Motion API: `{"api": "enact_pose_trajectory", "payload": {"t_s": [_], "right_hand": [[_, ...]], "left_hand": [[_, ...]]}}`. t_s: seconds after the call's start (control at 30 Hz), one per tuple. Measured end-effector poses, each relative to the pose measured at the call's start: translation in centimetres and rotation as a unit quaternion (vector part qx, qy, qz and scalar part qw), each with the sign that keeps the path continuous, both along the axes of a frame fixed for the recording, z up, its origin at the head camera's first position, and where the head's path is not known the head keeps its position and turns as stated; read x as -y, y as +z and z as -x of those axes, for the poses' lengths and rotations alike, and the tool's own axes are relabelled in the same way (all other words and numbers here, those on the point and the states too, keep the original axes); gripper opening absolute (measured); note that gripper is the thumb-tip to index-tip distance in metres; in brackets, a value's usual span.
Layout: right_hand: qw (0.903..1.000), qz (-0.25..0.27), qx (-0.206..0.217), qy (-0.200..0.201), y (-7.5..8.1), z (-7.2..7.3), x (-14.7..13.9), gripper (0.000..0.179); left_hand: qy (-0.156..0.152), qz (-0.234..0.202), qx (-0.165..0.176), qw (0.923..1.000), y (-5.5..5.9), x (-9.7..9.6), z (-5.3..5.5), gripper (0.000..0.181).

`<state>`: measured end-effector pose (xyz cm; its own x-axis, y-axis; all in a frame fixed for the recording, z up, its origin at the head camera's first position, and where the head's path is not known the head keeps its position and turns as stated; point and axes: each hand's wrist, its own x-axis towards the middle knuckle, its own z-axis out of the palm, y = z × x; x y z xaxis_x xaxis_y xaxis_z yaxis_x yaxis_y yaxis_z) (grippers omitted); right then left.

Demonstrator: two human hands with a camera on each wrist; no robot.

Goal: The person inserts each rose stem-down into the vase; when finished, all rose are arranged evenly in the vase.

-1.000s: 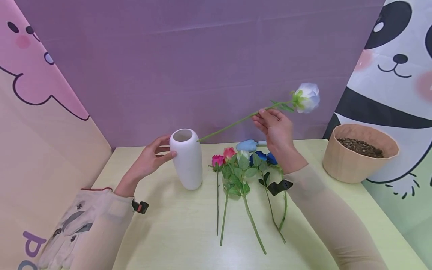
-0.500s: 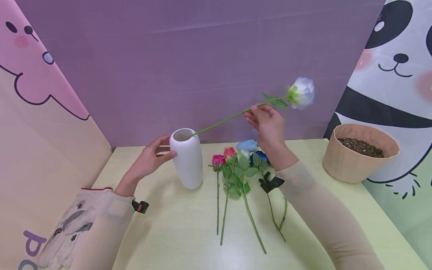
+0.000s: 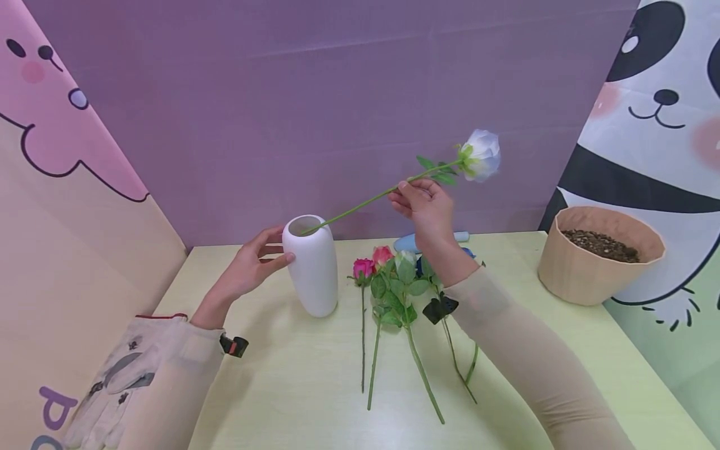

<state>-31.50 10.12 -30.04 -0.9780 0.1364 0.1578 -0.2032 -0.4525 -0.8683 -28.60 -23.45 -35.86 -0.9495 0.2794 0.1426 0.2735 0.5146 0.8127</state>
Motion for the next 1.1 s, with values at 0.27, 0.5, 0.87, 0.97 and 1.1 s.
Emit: {"api": "enact_pose_trajectory", "payload": {"t_s": [0.27,0.5,0.87,0.97,1.1], "right_hand": [[0.9998,-0.013,-0.006,0.012,-0.1,-0.1,1.1,0.012],[0.9995,-0.028,-0.002,0.016,-0.3,-0.1,2.0,0.014],[0.9990,-0.038,-0.014,0.017,-0.2,-0.2,3.0,0.014],[0.9990,-0.039,-0.011,0.018,-0.1,-0.1,3.3,0.013],[0.9994,-0.031,-0.004,0.017,0.0,0.0,3.7,0.012]], "left_hand": [[0.001,-0.003,0.003,1.0000,0.0,0.1,-0.1,0.073],[0.003,0.000,0.000,1.0000,0.2,0.0,-0.3,0.074],[0.001,0.000,0.002,1.0000,0.1,-0.1,-0.1,0.074],[0.002,0.000,0.002,1.0000,0.0,-0.1,0.0,0.074],[0.001,-0.001,0.001,1.0000,-0.1,0.0,0.0,0.074]]}}
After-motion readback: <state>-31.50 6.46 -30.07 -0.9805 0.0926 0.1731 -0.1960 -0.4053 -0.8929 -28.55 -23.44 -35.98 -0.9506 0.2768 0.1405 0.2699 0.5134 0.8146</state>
